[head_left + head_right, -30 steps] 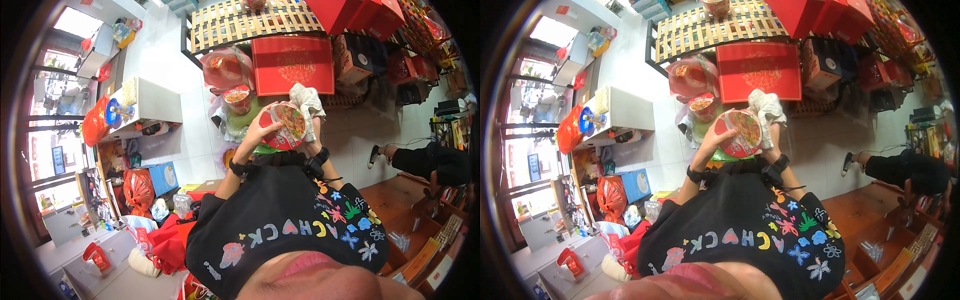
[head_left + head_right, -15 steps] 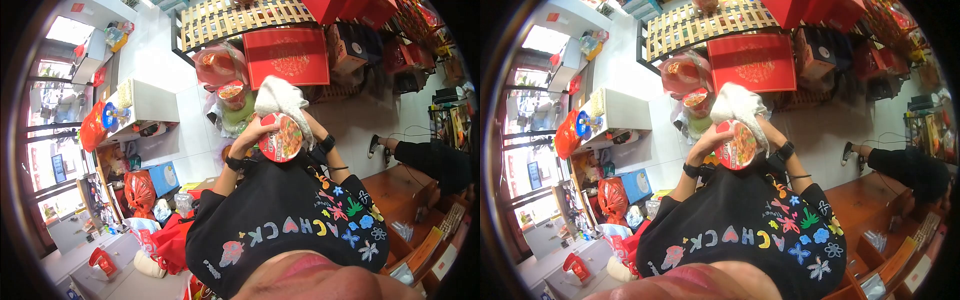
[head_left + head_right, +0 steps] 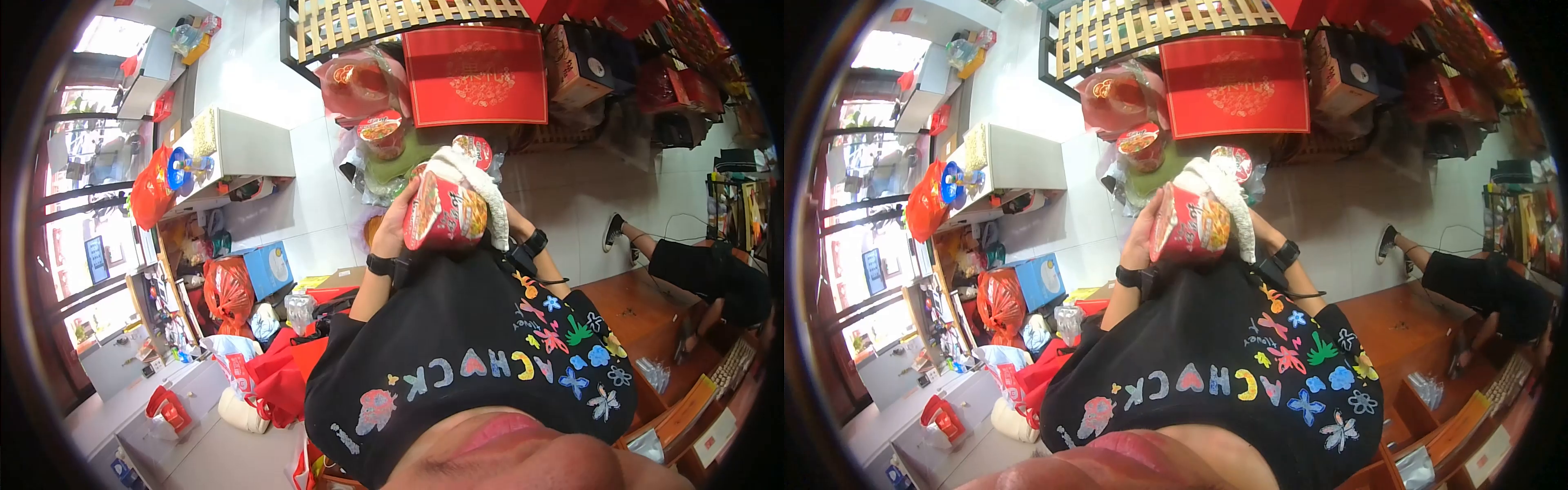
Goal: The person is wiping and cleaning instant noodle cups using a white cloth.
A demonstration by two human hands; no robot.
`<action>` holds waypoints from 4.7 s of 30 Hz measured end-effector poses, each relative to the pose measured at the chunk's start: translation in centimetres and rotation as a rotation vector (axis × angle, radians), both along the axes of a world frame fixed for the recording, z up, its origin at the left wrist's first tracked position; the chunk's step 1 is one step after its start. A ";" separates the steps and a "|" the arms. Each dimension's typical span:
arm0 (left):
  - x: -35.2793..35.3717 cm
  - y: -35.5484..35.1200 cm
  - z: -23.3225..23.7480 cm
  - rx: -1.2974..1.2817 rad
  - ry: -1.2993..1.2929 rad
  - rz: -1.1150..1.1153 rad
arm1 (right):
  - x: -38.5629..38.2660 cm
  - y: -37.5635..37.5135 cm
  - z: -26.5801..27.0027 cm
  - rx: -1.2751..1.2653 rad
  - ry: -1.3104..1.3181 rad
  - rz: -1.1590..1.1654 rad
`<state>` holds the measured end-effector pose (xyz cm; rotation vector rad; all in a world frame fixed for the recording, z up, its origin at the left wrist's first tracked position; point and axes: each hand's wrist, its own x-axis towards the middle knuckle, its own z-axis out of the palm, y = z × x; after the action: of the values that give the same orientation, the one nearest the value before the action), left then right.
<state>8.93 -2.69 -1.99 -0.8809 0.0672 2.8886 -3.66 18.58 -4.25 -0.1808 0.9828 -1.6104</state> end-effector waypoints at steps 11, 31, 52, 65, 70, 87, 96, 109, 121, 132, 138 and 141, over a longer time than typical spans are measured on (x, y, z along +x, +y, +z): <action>-3.3 1.5 1.9 -0.197 0.142 0.142 | 2.7 -1.8 -0.3 -0.048 0.055 -0.429; -5.4 2.4 1.6 -0.532 0.142 0.162 | 0.4 -2.3 0.6 0.011 0.315 -0.603; -5.6 1.9 1.8 -1.006 0.220 0.013 | -1.3 -3.0 6.0 0.439 1.814 -0.267; -3.1 -0.3 -1.2 -0.754 0.162 -0.019 | -0.6 -0.8 5.5 0.039 1.261 -0.007; -3.0 -0.7 2.0 -0.921 0.120 -0.011 | -1.9 1.1 2.9 0.053 0.940 -0.174; -4.5 0.5 2.5 -0.642 0.081 -0.135 | -1.8 -3.1 -0.8 -0.056 -0.247 -0.608; -4.0 1.5 1.7 -0.702 0.122 -0.097 | -1.8 -3.5 -0.6 -0.138 -0.284 -0.652; -4.7 1.3 2.5 -0.400 0.219 -0.088 | -0.9 -3.6 0.9 -0.106 -0.152 -0.700; -5.2 0.6 1.9 -0.312 0.231 -0.087 | 0.9 -3.8 2.1 0.142 0.452 -0.510; -4.7 0.2 1.7 -0.299 0.366 0.034 | 0.6 -3.2 1.2 0.151 0.541 -0.379; -4.3 -2.5 1.4 -0.456 0.325 0.097 | -0.3 -2.8 3.1 0.024 0.267 -0.566; -5.6 -5.5 3.1 -0.609 0.279 0.156 | -2.1 -1.0 3.2 -0.097 0.010 -0.633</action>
<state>3.37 -8.22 1.14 -0.5503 0.9848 3.1588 -5.76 17.59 -1.04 0.0678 1.0281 -2.2353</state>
